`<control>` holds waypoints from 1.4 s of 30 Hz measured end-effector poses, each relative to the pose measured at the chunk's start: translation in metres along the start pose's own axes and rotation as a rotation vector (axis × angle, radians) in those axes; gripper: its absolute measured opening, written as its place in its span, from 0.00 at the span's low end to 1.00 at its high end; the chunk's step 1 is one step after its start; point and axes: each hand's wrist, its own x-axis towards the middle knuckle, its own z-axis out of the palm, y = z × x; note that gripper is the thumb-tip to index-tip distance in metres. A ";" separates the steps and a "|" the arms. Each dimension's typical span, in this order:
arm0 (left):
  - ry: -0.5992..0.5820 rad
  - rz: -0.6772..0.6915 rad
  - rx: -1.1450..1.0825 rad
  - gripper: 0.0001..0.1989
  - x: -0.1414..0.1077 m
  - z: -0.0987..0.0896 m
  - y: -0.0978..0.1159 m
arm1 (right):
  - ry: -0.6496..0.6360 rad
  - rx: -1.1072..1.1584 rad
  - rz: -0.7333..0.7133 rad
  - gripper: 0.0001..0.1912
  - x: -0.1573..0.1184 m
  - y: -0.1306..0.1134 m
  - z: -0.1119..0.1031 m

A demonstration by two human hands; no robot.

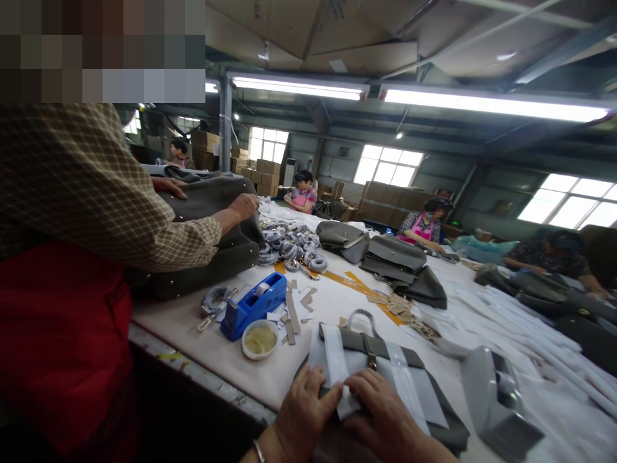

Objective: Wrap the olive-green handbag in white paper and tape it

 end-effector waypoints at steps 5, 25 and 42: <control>0.004 0.006 0.004 0.18 -0.001 0.002 0.000 | 0.019 0.102 0.075 0.03 0.004 0.007 0.007; -0.064 -0.020 -0.061 0.17 0.001 -0.001 0.003 | 0.090 -0.249 -0.231 0.11 -0.004 -0.033 0.008; -0.069 0.022 -0.045 0.14 0.002 0.000 0.001 | 0.239 -0.403 -0.249 0.12 -0.014 -0.028 0.033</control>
